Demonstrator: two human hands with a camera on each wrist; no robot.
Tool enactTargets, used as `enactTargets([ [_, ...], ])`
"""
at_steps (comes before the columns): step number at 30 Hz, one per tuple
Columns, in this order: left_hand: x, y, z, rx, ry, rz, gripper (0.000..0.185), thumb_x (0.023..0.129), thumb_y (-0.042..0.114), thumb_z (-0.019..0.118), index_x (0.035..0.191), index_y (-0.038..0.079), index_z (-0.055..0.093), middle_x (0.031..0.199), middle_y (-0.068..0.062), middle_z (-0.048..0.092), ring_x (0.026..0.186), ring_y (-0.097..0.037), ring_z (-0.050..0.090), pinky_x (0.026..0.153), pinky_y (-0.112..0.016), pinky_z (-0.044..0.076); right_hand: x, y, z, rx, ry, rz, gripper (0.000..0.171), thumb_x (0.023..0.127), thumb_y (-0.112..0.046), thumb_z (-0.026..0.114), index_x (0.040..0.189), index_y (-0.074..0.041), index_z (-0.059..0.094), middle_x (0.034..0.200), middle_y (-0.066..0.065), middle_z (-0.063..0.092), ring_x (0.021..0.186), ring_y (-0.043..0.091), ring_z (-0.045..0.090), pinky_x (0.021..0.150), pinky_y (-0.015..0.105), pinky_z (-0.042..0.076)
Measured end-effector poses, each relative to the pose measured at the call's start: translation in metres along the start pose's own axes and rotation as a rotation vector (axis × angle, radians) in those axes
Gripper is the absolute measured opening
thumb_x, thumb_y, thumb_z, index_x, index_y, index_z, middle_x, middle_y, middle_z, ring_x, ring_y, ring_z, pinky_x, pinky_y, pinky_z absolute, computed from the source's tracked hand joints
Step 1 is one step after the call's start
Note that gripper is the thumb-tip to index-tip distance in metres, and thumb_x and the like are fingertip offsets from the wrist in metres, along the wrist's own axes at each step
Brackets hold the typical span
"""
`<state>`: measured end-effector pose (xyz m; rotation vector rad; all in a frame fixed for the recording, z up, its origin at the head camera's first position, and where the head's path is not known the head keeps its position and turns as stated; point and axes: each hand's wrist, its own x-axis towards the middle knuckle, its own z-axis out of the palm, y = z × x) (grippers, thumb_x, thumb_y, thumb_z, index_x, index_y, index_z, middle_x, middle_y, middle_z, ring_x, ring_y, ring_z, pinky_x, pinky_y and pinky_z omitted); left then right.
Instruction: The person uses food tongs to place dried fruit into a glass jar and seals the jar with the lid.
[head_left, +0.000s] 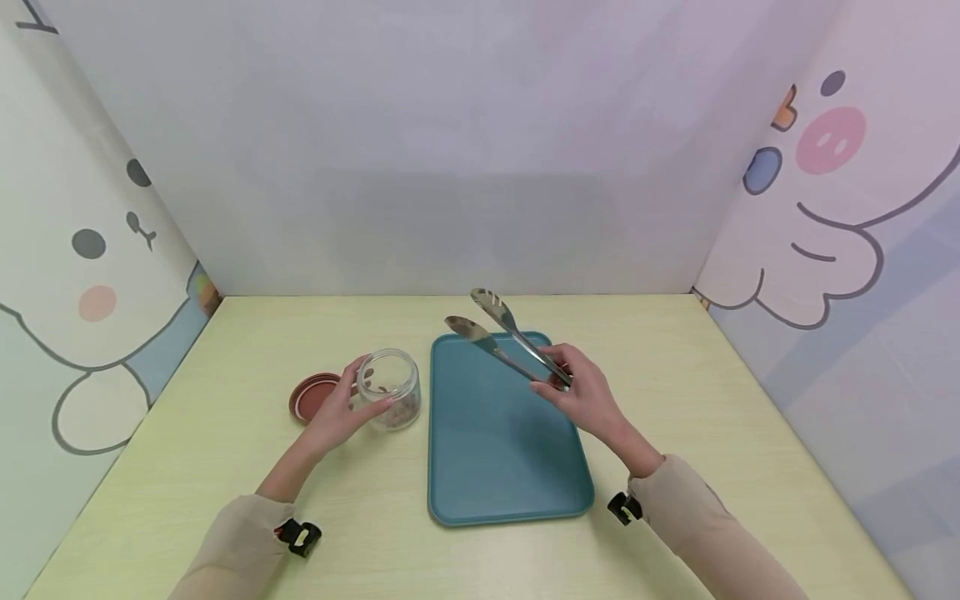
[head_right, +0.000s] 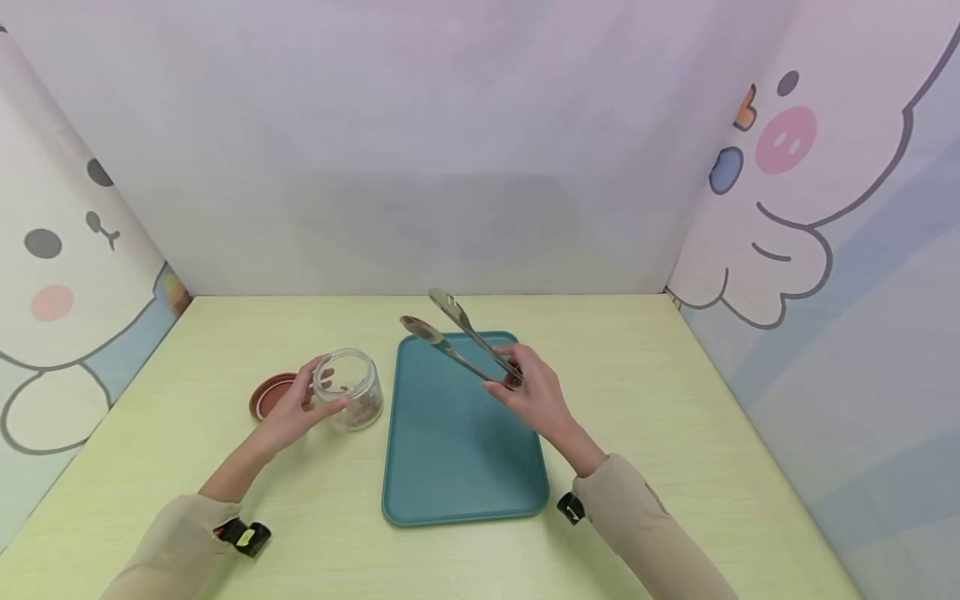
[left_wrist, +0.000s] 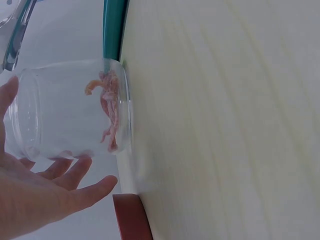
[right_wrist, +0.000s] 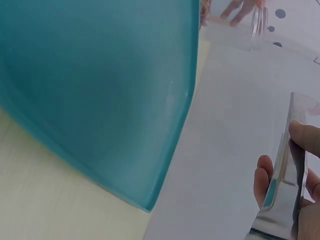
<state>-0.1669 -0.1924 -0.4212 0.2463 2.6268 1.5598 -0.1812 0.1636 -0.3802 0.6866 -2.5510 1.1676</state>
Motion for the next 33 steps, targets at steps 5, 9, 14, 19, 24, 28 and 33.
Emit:
enactTargets([
  [5,0.000,0.000,0.000,-0.005,0.000,0.012,0.083,0.078,0.038,0.065,0.139,0.013,0.015,0.135,-0.022,0.029,0.119,-0.042,0.030,0.088,-0.058,0.030,-0.007,0.003,-0.002,0.019,0.044,0.081,0.051,0.072,-0.015,0.073,0.116,-0.007,0.049,0.085,0.004,0.052,0.065,0.010,0.055,0.055,0.029,0.047],
  [9,0.000,0.000,0.000,-0.007,0.000,0.017,0.082,0.079,0.037,0.065,0.139,0.013,0.015,0.134,-0.023,0.029,0.119,-0.042,0.030,0.088,-0.059,0.030,-0.012,0.005,-0.005,0.038,0.077,0.149,0.054,0.072,-0.018,0.074,0.118,-0.008,0.047,0.087,0.009,0.052,0.065,0.012,0.056,0.057,0.032,0.048],
  [14,0.000,0.000,0.000,-0.006,0.000,0.016,0.082,0.079,0.037,0.065,0.139,0.013,0.015,0.134,-0.022,0.029,0.118,-0.042,0.030,0.088,-0.059,0.030,-0.019,0.009,-0.008,0.031,0.112,0.207,0.057,0.073,-0.021,0.073,0.120,-0.007,0.044,0.086,0.009,0.051,0.065,0.012,0.056,0.057,0.031,0.048],
  [19,0.000,-0.001,0.000,-0.004,0.002,0.011,0.082,0.079,0.037,0.065,0.139,0.013,0.015,0.135,-0.022,0.028,0.118,-0.043,0.030,0.088,-0.058,0.030,-0.024,0.014,-0.012,-0.001,0.130,0.207,0.061,0.074,-0.024,0.071,0.123,-0.005,0.041,0.084,0.011,0.051,0.062,0.015,0.051,0.052,0.029,0.045],
  [24,0.000,-0.001,0.000,-0.005,0.002,0.003,0.083,0.078,0.037,0.065,0.139,0.013,0.015,0.135,-0.021,0.028,0.119,-0.042,0.030,0.088,-0.058,0.030,-0.029,0.021,-0.016,-0.047,0.142,0.233,0.063,0.074,-0.027,0.071,0.125,-0.005,0.040,0.081,0.011,0.049,0.060,0.017,0.047,0.048,0.027,0.042],
  [28,0.000,-0.001,0.001,-0.001,0.003,0.001,0.083,0.078,0.038,0.065,0.139,0.013,0.014,0.135,-0.022,0.027,0.118,-0.042,0.030,0.088,-0.058,0.030,-0.032,0.025,-0.020,-0.089,0.155,0.244,0.065,0.074,-0.027,0.072,0.125,-0.004,0.039,0.080,0.009,0.048,0.059,0.017,0.046,0.047,0.027,0.042],
  [33,0.000,0.000,0.001,-0.004,0.001,-0.002,0.083,0.078,0.038,0.065,0.139,0.013,0.014,0.135,-0.022,0.027,0.119,-0.042,0.030,0.088,-0.058,0.030,-0.038,0.031,-0.025,-0.121,0.179,0.250,0.065,0.074,-0.028,0.072,0.125,-0.003,0.039,0.078,0.010,0.048,0.056,0.016,0.046,0.046,0.027,0.041],
])
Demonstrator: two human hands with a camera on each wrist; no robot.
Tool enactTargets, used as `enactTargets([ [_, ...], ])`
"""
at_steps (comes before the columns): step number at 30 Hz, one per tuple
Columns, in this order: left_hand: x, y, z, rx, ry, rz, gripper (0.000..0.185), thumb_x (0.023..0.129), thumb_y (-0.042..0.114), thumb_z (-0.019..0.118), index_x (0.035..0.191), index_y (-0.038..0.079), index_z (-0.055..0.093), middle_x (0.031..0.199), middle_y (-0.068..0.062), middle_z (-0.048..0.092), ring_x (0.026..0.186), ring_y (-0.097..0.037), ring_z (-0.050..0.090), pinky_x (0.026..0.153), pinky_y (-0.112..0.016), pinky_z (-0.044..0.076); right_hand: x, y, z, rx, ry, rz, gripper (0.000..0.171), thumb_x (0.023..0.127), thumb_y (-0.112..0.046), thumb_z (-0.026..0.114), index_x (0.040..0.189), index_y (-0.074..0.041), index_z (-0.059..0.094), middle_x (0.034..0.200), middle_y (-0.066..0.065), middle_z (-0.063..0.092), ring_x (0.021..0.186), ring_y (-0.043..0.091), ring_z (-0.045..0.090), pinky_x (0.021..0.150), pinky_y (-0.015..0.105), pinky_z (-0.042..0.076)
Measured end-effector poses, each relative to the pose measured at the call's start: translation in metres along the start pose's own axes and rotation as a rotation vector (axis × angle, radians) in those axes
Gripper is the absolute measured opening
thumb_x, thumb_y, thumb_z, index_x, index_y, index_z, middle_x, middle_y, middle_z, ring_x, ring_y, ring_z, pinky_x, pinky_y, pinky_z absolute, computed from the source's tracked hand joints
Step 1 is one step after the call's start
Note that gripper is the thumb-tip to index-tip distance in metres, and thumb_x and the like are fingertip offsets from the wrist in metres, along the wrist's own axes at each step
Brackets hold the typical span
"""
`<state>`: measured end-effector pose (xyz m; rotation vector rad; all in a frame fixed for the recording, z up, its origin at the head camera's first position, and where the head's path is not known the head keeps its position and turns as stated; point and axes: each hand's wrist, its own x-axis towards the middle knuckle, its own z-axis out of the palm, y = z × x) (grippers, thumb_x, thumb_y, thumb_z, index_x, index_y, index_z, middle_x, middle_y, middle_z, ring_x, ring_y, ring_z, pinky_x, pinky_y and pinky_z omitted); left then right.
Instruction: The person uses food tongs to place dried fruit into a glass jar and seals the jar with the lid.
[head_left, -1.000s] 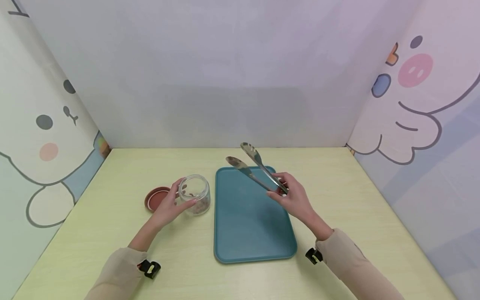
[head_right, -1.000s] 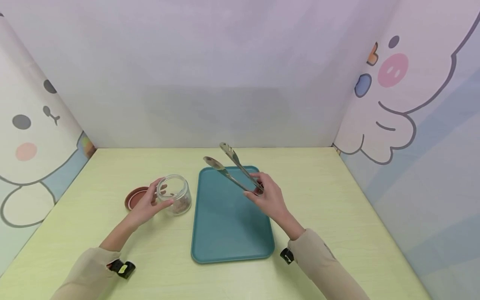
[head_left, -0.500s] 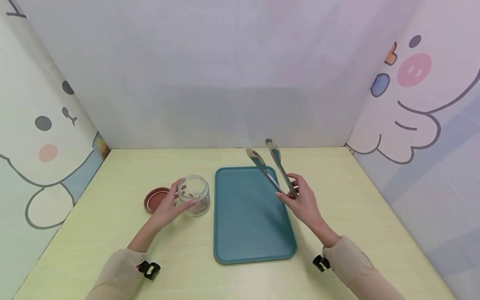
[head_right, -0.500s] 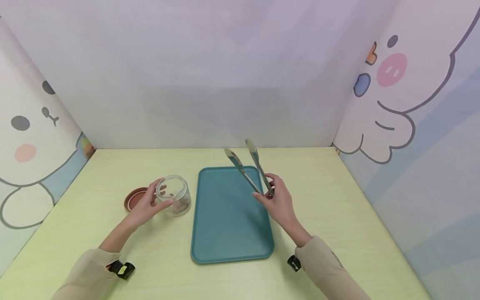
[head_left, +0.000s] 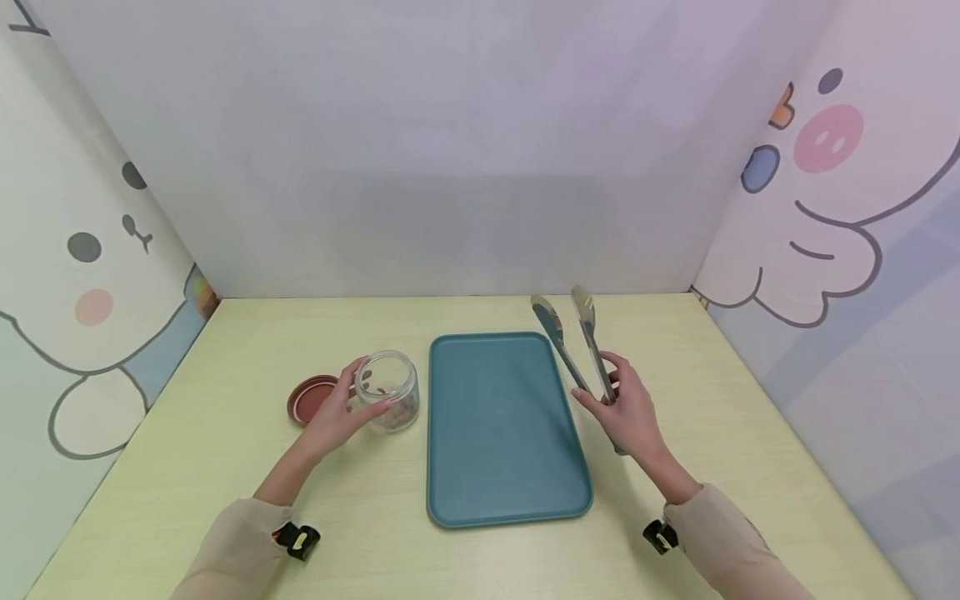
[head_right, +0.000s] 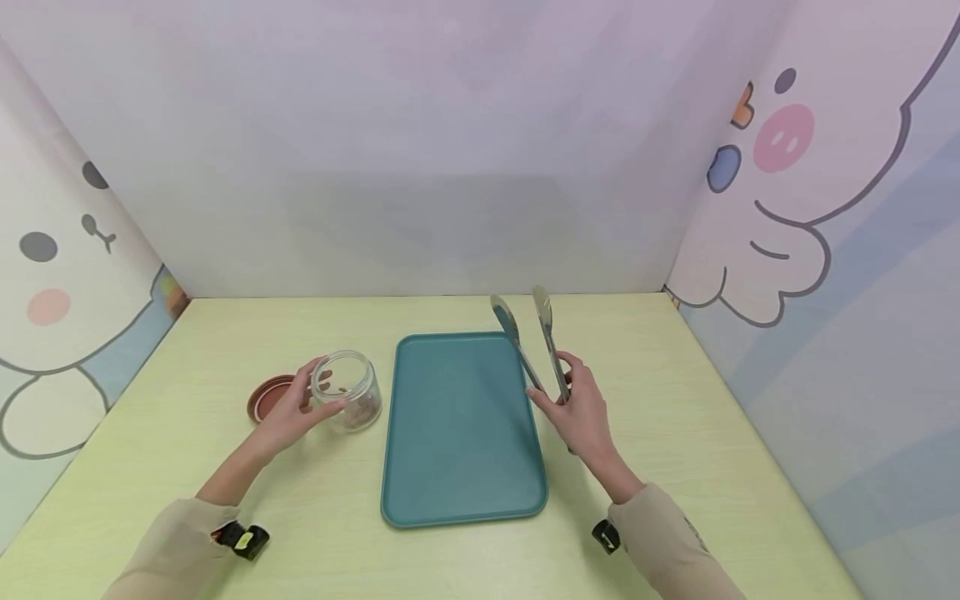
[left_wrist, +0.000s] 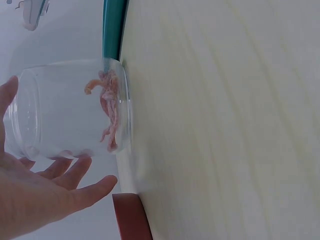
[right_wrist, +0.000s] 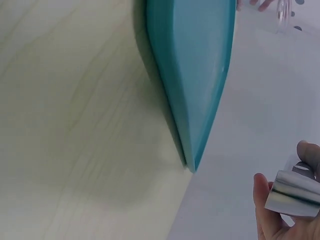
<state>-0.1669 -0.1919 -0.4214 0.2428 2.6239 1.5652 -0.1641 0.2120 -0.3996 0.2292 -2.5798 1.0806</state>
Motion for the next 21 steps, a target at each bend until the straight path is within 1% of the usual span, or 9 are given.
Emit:
enactTargets([
  [8,0.000,0.000,0.000,-0.002,-0.004,-0.002,0.083,0.079,0.037,0.065,0.139,0.014,0.014,0.135,-0.022,0.027,0.119,-0.042,0.030,0.088,-0.058,0.031,-0.007,0.012,-0.006,-0.049,0.020,0.065,0.063,0.077,-0.027,0.069,0.126,-0.003,0.038,0.084,0.016,0.048,0.057,0.017,0.044,0.047,0.028,0.038],
  [12,0.000,-0.001,0.000,-0.006,-0.005,0.001,0.082,0.079,0.037,0.065,0.139,0.014,0.014,0.135,-0.022,0.027,0.119,-0.042,0.029,0.088,-0.058,0.030,-0.010,0.018,-0.008,-0.064,0.031,0.099,0.063,0.078,-0.028,0.068,0.127,-0.003,0.037,0.086,0.017,0.048,0.057,0.018,0.043,0.048,0.030,0.037],
  [17,0.000,-0.001,-0.001,-0.004,-0.005,0.006,0.082,0.079,0.037,0.064,0.139,0.013,0.014,0.135,-0.022,0.028,0.119,-0.042,0.029,0.088,-0.058,0.030,-0.013,0.027,-0.011,-0.099,0.051,0.108,0.062,0.078,-0.029,0.067,0.126,-0.002,0.038,0.084,0.017,0.048,0.058,0.018,0.044,0.049,0.031,0.035],
  [21,0.001,-0.002,0.000,-0.009,-0.008,0.001,0.083,0.079,0.037,0.064,0.140,0.013,0.014,0.135,-0.022,0.027,0.119,-0.043,0.028,0.088,-0.058,0.030,-0.015,0.035,-0.012,-0.126,0.048,0.108,0.062,0.078,-0.029,0.067,0.126,-0.001,0.038,0.084,0.018,0.049,0.059,0.019,0.045,0.049,0.031,0.035],
])
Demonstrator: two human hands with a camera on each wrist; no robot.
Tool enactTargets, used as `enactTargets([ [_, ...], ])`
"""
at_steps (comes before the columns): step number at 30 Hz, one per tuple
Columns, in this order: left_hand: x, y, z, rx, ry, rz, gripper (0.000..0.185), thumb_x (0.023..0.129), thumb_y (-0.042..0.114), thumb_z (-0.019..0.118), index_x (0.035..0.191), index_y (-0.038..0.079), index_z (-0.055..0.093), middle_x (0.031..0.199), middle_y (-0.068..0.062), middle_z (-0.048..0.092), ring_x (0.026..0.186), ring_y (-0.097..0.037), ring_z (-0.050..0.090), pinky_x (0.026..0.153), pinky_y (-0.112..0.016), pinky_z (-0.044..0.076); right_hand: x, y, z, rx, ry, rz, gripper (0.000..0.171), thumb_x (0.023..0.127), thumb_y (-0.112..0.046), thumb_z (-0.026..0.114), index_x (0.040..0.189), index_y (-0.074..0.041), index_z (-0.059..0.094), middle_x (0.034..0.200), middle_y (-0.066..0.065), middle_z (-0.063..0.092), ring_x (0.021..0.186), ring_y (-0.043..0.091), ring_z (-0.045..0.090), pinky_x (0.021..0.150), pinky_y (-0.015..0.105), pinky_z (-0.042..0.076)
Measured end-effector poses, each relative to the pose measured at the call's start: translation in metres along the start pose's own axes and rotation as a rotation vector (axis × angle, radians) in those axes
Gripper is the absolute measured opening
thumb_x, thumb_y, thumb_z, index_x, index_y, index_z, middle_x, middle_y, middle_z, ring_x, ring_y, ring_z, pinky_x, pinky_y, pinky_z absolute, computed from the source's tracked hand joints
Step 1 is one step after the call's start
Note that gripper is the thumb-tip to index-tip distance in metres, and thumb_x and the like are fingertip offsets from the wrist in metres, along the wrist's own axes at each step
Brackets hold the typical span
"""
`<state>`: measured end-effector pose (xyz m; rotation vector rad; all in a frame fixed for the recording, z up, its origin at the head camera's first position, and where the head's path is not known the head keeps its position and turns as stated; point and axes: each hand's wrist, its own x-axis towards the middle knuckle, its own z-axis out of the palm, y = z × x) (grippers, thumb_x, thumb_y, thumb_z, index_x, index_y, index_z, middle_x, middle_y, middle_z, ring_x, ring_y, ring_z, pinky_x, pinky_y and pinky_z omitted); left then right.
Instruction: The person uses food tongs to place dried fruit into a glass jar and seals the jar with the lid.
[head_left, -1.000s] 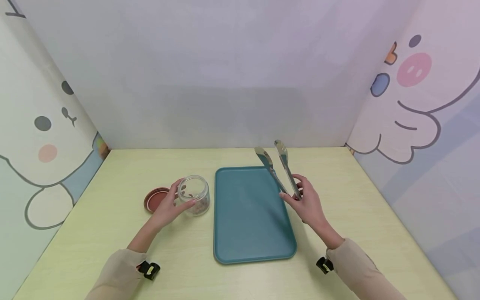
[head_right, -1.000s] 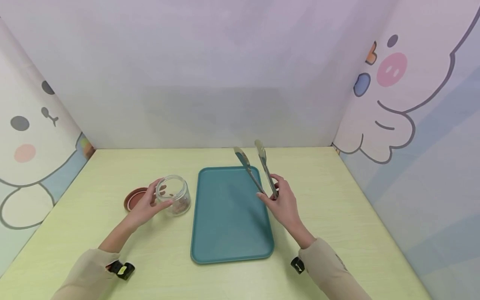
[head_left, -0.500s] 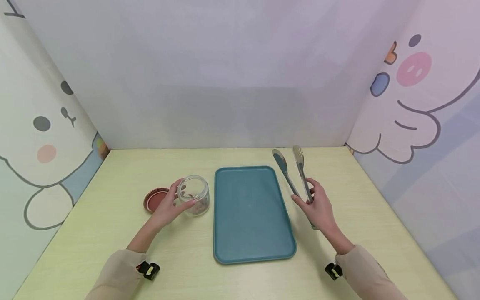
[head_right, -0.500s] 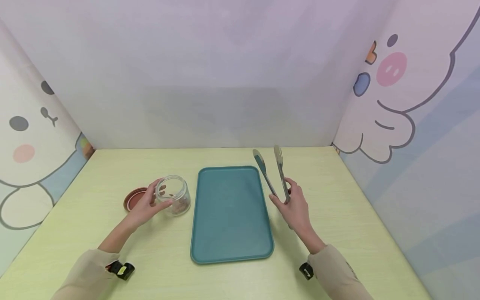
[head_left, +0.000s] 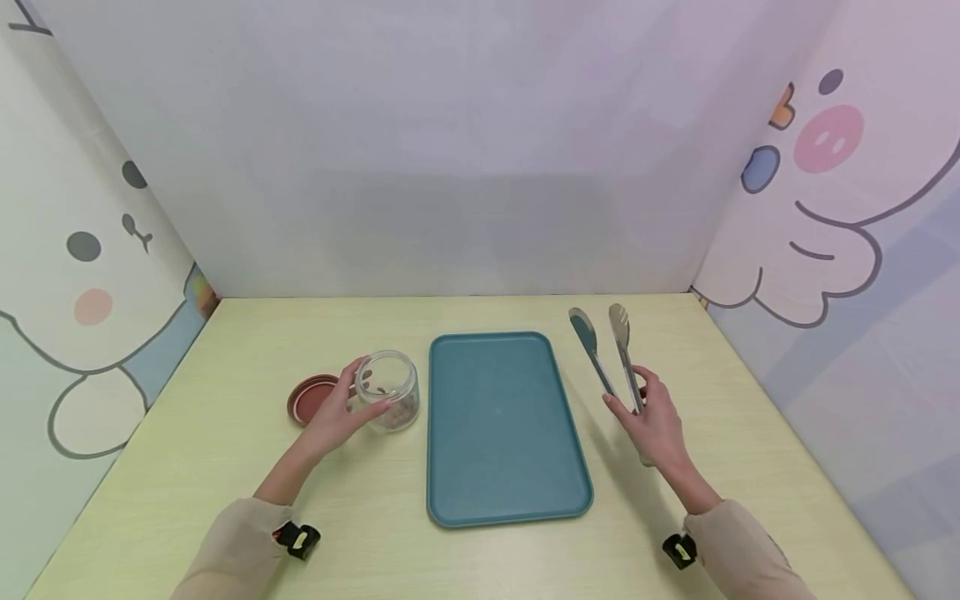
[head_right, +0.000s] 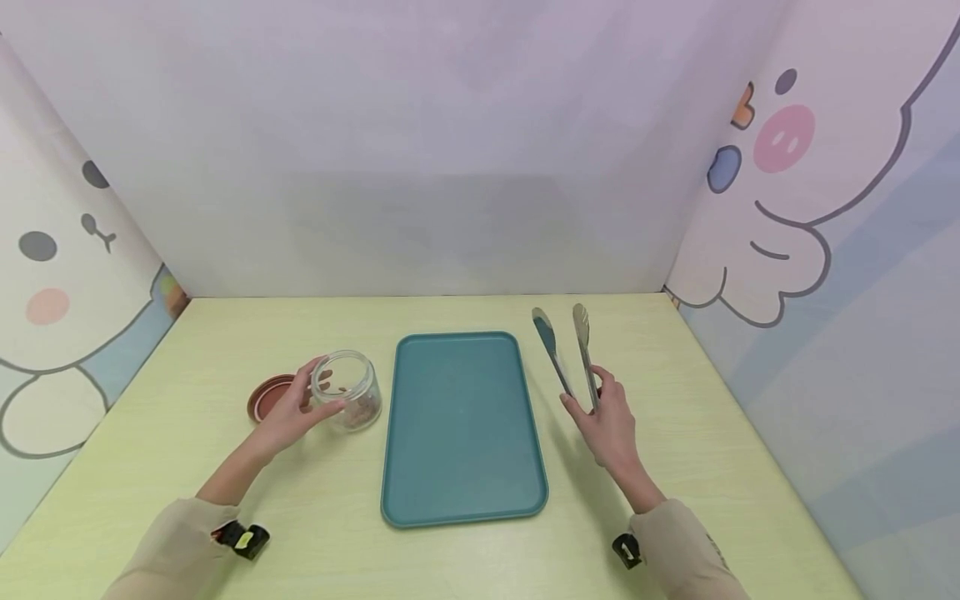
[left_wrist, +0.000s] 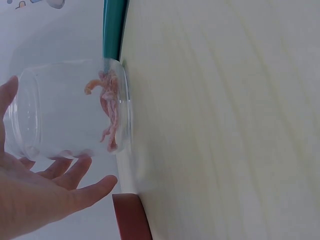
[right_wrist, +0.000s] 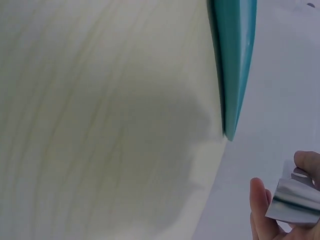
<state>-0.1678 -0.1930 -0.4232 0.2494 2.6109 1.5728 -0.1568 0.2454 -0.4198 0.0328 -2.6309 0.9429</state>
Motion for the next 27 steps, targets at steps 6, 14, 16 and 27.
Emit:
enactTargets([
  [6,0.000,-0.001,0.000,-0.003,0.001,-0.003,0.082,0.079,0.038,0.064,0.140,0.014,0.014,0.135,-0.022,0.028,0.119,-0.042,0.028,0.089,-0.058,0.030,0.000,0.010,0.000,-0.030,-0.012,0.018,0.063,0.079,-0.031,0.066,0.126,0.000,0.038,0.085,0.017,0.048,0.063,0.021,0.046,0.050,0.031,0.035],
  [14,0.001,-0.003,0.000,-0.001,-0.002,-0.007,0.083,0.079,0.039,0.064,0.140,0.014,0.013,0.135,-0.021,0.028,0.120,-0.042,0.028,0.089,-0.057,0.031,-0.001,0.020,0.000,-0.044,-0.045,0.042,0.064,0.079,-0.032,0.065,0.125,0.002,0.037,0.088,0.019,0.049,0.065,0.023,0.048,0.051,0.032,0.037],
  [16,0.001,-0.003,0.000,0.000,-0.003,-0.007,0.083,0.079,0.039,0.064,0.140,0.014,0.013,0.136,-0.021,0.027,0.120,-0.042,0.028,0.088,-0.057,0.031,-0.001,0.022,0.000,-0.051,-0.053,0.048,0.064,0.080,-0.033,0.065,0.125,0.003,0.037,0.089,0.019,0.049,0.066,0.023,0.048,0.051,0.033,0.037],
  [27,0.000,-0.002,0.001,-0.002,0.000,-0.004,0.083,0.079,0.038,0.064,0.140,0.013,0.013,0.136,-0.021,0.027,0.120,-0.042,0.028,0.088,-0.057,0.032,-0.001,0.027,-0.001,-0.076,-0.121,0.079,0.065,0.082,-0.035,0.061,0.126,0.004,0.035,0.091,0.023,0.048,0.074,0.029,0.048,0.055,0.039,0.039],
])
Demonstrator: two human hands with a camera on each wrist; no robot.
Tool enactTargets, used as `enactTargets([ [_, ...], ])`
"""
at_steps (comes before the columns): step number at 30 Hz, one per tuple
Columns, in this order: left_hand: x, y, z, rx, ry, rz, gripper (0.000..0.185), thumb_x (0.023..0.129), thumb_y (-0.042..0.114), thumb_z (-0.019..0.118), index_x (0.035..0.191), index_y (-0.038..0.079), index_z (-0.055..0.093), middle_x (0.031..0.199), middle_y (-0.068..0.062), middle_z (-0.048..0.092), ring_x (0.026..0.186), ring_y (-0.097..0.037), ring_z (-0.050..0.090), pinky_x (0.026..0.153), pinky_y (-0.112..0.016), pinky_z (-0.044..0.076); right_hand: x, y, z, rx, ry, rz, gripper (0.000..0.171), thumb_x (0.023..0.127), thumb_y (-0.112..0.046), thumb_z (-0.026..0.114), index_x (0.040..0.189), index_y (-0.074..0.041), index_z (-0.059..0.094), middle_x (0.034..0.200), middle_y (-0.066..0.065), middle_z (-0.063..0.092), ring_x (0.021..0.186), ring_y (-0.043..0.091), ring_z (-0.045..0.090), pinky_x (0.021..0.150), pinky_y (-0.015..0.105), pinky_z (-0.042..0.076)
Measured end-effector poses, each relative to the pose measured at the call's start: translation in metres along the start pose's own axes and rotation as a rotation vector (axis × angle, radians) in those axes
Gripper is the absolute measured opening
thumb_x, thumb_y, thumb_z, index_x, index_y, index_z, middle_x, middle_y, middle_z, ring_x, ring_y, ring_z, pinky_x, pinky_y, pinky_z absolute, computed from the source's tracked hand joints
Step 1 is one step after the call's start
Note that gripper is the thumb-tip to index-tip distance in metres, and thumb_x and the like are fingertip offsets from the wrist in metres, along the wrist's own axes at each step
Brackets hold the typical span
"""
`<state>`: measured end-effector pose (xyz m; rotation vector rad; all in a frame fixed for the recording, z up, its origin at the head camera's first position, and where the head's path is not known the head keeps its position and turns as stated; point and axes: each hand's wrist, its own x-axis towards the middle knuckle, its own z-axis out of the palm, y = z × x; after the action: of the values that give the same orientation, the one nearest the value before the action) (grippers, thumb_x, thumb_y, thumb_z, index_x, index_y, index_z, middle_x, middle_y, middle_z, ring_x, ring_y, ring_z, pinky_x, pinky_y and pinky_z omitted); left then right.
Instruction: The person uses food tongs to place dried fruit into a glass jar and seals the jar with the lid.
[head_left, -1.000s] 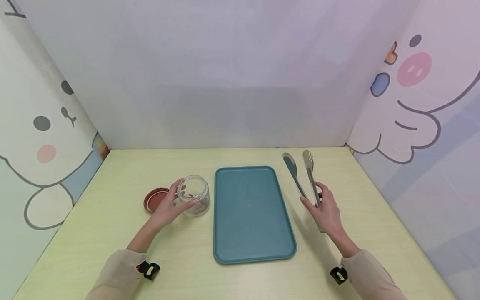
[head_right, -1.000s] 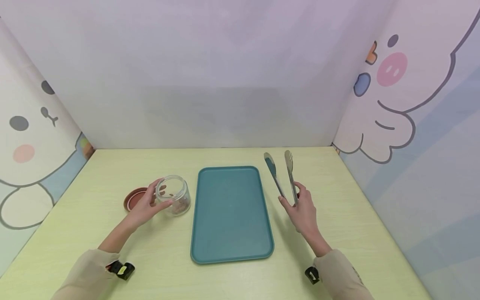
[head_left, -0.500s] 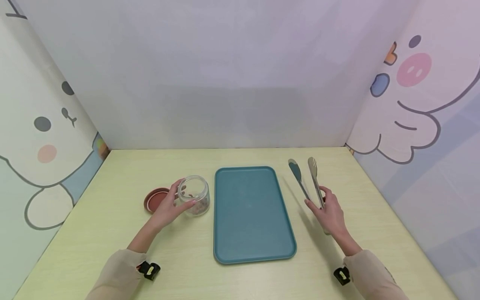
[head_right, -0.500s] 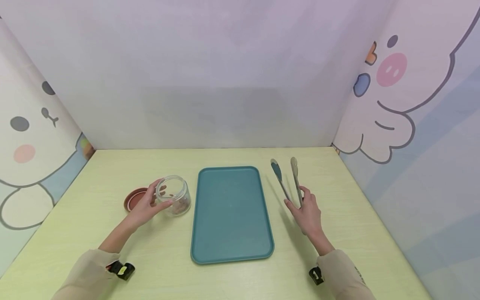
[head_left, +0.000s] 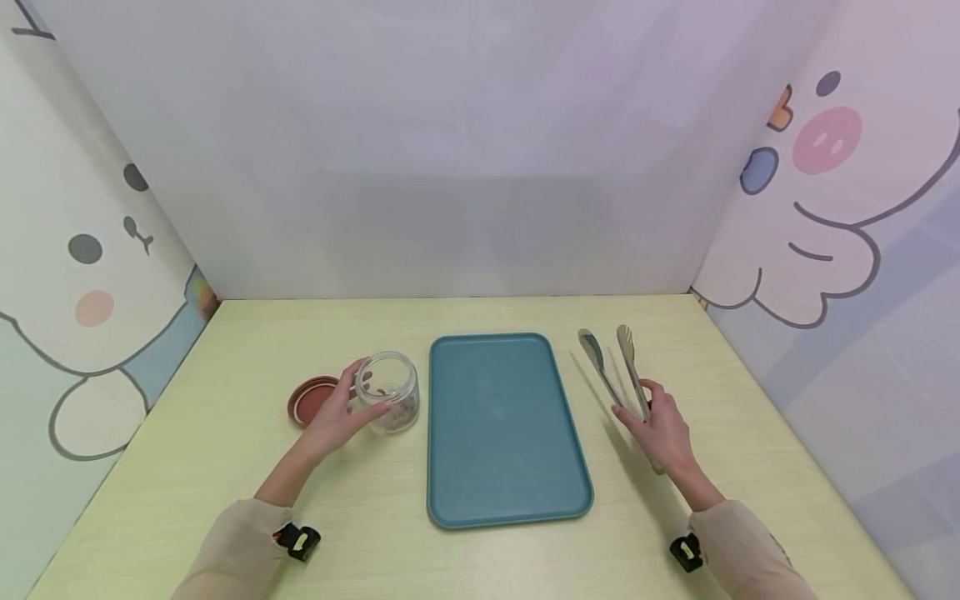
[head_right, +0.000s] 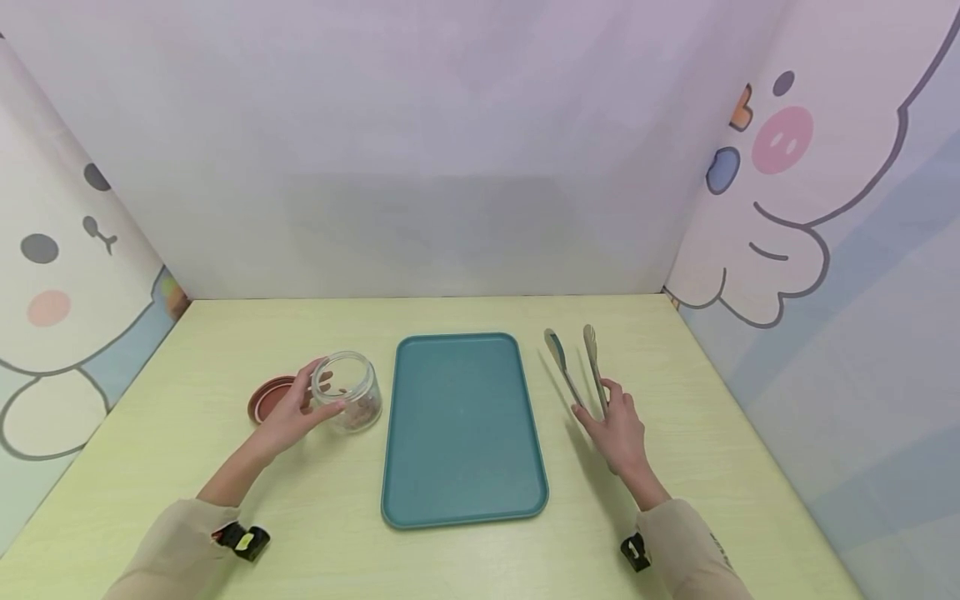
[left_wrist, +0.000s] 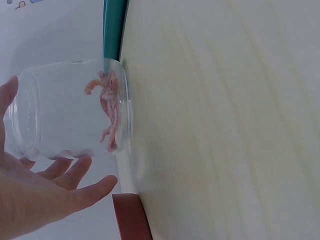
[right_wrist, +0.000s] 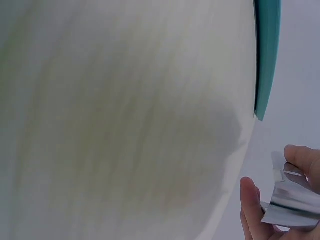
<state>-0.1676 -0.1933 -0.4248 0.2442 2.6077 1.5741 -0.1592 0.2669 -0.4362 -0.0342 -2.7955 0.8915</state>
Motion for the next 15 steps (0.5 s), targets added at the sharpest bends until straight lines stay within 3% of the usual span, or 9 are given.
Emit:
enactTargets([
  [15,0.0001,-0.0002,-0.0001,0.007,0.005,0.010,0.082,0.079,0.038,0.064,0.139,0.014,0.014,0.134,-0.021,0.029,0.119,-0.042,0.029,0.088,-0.058,0.030,-0.0006,0.0037,-0.0012,-0.029,-0.042,0.030,0.065,0.081,-0.033,0.062,0.124,0.006,0.034,0.093,0.026,0.047,0.081,0.034,0.049,0.060,0.046,0.040],
])
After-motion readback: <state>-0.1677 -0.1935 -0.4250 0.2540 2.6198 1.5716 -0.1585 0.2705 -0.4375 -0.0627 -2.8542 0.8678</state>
